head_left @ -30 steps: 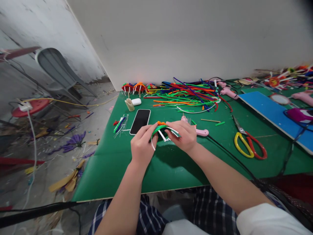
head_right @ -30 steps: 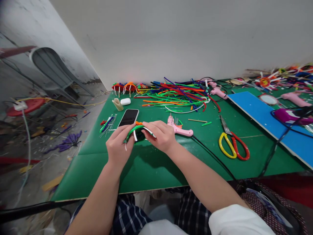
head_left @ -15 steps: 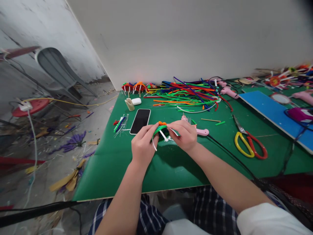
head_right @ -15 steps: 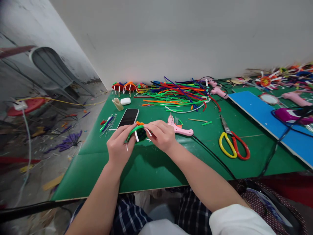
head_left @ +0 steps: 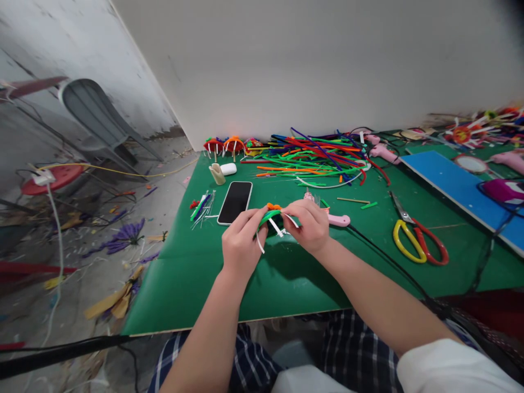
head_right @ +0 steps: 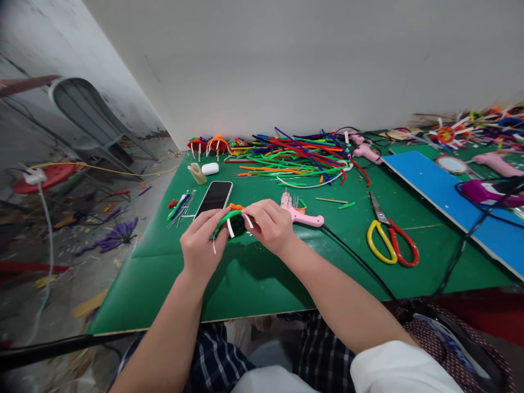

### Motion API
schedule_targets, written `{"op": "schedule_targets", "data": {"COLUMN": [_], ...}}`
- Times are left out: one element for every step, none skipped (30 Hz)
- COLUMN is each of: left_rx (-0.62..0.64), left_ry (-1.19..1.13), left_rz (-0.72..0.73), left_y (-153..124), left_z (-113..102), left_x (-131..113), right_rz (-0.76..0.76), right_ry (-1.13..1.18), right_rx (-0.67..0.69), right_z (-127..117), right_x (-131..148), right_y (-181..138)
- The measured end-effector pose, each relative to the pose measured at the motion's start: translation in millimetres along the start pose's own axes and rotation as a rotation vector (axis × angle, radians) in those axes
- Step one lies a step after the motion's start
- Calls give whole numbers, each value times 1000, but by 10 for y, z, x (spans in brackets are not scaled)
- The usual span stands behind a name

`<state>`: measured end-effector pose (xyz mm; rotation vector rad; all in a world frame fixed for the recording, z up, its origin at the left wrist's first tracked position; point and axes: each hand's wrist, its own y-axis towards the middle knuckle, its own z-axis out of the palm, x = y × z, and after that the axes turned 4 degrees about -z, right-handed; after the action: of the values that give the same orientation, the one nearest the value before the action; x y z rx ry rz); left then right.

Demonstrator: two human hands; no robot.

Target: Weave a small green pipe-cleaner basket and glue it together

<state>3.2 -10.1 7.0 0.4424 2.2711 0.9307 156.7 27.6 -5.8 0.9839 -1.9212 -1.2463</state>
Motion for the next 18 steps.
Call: {"op": "schedule_targets", "data": {"left_rx": [1, 0, -2, -7, -11, -15, -17, -18, -20, -21, -23, -23, -23, -22, -21, -19, -16, -14], "left_ry": [2, 4, 5, 5, 3, 1, 0, -1, -1, 2, 6, 11, 15, 18, 19, 18, 17, 16], "left_rz": [0, 0, -1, -3, -4, -4, -4, -2, 2, 5, 7, 7, 7, 7, 7, 9, 10, 10], "left_y": [2, 4, 6, 8, 10, 13, 15, 17, 18, 19, 20, 20, 20, 20, 19, 18, 17, 15], "left_z": [-2, -4, -7, -10, -14, -17, -19, -22, -23, -25, -26, -27, -28, -29, -29, -29, -28, -27], "left_x": [1, 3, 6, 10, 14, 18, 22, 25, 27, 28, 27, 26, 24, 22, 21, 20, 20, 21], "right_rz": [4, 9, 16, 24, 33, 41, 49, 54, 57, 56, 53, 49, 46, 44, 44, 44, 43, 42], "right_ry": [8, 15, 20, 22, 22, 21, 19, 17, 18, 19, 21, 23, 26, 28, 29, 30, 29, 28], "right_rx": [1, 0, -2, -3, -2, -1, 1, 2, 1, -1, -4, -6, -7, -8, -6, -5, -3, -1], "right_z": [1, 2, 3, 4, 4, 4, 3, 2, 1, 0, -1, -2, -3, -4, -5, -6, -6, -6], "right_x": [0, 2, 4, 6, 10, 13, 16, 17, 18, 18, 17, 15, 14, 12, 11, 10, 9, 8], "right_y": [-3, -5, -8, -10, -11, -13, -14, -15, -15, -15, -15, -14, -13, -11, -9, -7, -5, -3]}}
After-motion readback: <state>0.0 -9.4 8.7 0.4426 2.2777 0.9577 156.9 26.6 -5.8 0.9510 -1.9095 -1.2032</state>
